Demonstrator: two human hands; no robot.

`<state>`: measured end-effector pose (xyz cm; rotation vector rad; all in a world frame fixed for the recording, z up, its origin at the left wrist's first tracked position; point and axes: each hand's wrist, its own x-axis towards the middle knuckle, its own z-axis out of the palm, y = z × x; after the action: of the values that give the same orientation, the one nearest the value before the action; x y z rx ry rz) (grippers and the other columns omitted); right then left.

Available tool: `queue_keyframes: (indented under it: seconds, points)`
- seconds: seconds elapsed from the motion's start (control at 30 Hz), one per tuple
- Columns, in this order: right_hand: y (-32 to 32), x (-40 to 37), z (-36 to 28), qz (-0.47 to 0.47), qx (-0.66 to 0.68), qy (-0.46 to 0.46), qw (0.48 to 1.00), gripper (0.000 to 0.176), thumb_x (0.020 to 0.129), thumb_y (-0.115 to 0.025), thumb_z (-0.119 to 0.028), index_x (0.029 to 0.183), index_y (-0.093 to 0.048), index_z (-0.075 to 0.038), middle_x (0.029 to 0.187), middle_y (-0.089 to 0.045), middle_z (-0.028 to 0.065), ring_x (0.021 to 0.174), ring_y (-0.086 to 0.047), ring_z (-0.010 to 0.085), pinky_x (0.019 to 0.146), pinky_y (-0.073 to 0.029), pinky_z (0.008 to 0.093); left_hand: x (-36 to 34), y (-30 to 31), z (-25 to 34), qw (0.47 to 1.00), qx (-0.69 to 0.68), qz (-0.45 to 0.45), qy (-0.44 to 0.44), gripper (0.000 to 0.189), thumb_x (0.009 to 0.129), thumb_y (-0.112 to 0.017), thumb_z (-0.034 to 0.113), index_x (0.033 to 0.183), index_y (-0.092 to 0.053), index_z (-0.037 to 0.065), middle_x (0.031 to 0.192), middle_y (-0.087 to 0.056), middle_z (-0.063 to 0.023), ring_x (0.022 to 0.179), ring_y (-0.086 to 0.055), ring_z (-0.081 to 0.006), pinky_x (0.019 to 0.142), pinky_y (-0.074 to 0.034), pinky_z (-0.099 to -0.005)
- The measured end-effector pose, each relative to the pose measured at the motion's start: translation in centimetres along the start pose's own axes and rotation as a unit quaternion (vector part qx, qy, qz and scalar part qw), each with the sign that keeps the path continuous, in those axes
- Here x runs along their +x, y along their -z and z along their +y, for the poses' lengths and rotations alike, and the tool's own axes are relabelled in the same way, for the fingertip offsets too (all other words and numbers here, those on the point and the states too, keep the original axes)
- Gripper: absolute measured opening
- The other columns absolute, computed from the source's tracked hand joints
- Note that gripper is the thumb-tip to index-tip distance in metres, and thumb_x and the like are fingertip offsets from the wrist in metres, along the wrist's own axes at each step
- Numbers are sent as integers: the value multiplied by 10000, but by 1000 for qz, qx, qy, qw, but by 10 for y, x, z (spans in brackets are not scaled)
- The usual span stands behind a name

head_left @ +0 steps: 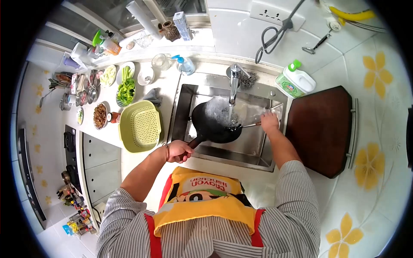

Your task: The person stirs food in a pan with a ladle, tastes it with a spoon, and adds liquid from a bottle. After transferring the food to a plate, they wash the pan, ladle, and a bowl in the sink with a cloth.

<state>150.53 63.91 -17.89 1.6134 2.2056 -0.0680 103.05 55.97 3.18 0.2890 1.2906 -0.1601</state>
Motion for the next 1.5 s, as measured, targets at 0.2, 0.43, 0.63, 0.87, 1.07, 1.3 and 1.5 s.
queue_keyframes:
  seconds: [0.2,0.43,0.63,0.87,1.07,1.3,1.5]
  points:
    - [71,-57,-20,-247,135,14,959,295,915,-603,-256,1094,-756,-77,1147,-738,168,1048,-719,334,884,-565,453,-61,-17,-13,981,161,111,-16,183,916,-674,139,893,-606,-29,721,-593,-79,522,-570,-169,433,-435,-310]
    - [86,-101,-16,-256,283,-108,918,361,906,-624,-290,1077,-739,6,1144,-712,236,1064,-682,412,913,-550,481,-129,-30,-26,910,321,255,-53,311,907,-636,187,1081,-577,-64,812,-663,-151,632,-648,-235,577,-516,-353]
    - [91,-112,-37,-232,343,-168,894,405,945,-598,-324,1179,-706,-11,1216,-694,223,1141,-658,401,975,-519,474,-151,-35,-23,798,485,349,-78,459,933,-621,282,1241,-534,-48,1107,-682,-296,1082,-645,-446,963,-494,-484]
    - [113,-157,-42,-153,402,-240,870,315,922,-623,-268,1164,-719,-90,1124,-715,201,1071,-669,396,921,-532,482,-134,-29,-14,868,388,297,-83,313,917,-632,213,1105,-600,-35,901,-699,-179,744,-690,-274,698,-559,-387]
    - [120,-208,-51,99,431,-273,854,319,857,-670,-91,1157,-727,-183,1047,-685,124,980,-668,363,859,-535,469,-86,1,-17,983,119,126,-55,153,930,-671,165,975,-620,29,776,-609,-43,547,-551,-113,448,-421,-281]
    - [94,-225,-74,210,314,-244,893,375,797,-713,-66,1159,-722,-160,1003,-664,19,943,-665,258,730,-436,433,-52,-4,-24,990,105,82,-41,114,941,-676,136,919,-609,47,733,-590,-22,536,-540,-101,439,-402,-265]
    - [89,-233,-84,228,305,-261,887,392,776,-726,-58,1151,-714,-170,1057,-665,10,993,-650,250,758,-411,440,-40,-7,-9,984,149,80,-60,130,923,-713,168,904,-636,66,732,-585,-11,542,-529,-103,464,-397,-275]
